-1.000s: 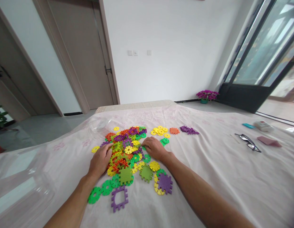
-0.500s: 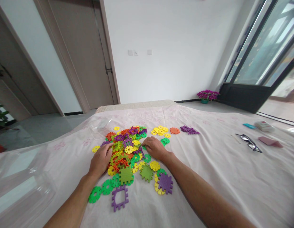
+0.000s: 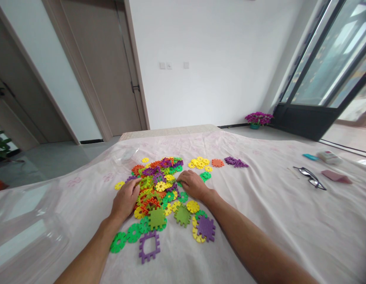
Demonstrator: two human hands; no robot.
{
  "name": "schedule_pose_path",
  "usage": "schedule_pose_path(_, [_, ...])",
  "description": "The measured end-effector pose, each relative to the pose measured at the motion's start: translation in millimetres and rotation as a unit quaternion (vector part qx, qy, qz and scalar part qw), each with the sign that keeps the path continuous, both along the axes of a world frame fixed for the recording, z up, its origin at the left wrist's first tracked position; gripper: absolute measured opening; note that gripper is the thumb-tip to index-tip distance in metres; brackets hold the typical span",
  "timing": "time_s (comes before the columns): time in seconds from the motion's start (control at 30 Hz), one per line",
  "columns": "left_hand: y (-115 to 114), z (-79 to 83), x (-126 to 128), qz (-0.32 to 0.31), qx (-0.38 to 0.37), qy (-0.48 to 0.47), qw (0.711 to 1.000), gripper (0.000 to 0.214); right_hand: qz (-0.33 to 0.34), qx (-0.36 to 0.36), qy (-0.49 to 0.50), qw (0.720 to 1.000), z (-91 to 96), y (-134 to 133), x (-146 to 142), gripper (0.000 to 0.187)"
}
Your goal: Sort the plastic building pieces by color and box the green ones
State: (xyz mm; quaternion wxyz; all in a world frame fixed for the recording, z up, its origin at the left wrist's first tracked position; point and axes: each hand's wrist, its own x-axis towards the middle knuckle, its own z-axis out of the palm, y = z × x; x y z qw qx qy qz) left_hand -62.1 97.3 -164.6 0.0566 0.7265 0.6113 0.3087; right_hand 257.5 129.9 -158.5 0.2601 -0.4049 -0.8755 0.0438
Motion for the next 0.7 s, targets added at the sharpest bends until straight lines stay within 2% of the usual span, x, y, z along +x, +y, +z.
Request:
schedule_pose_path(0.4, [-1, 1.1, 1, 0.000, -0.003, 0.000, 1.000, 0.043, 0.015, -0.015, 0.010, 1.000, 9.7, -3, 3, 0.011])
schedule_pose_path(0.57, [0, -1.2, -1, 0.003, -0.003, 0.001, 1.000, 0.043, 0.093, -0.023, 0.011, 0.995, 10.2, 2, 11, 0.019])
schedule_pose_path(0.7, [1, -0.9, -2, -0.001, -0.001, 0.002, 1.000, 0.042, 0.088, -0.053, 0.035, 0.994, 6.0, 9, 15, 0.023])
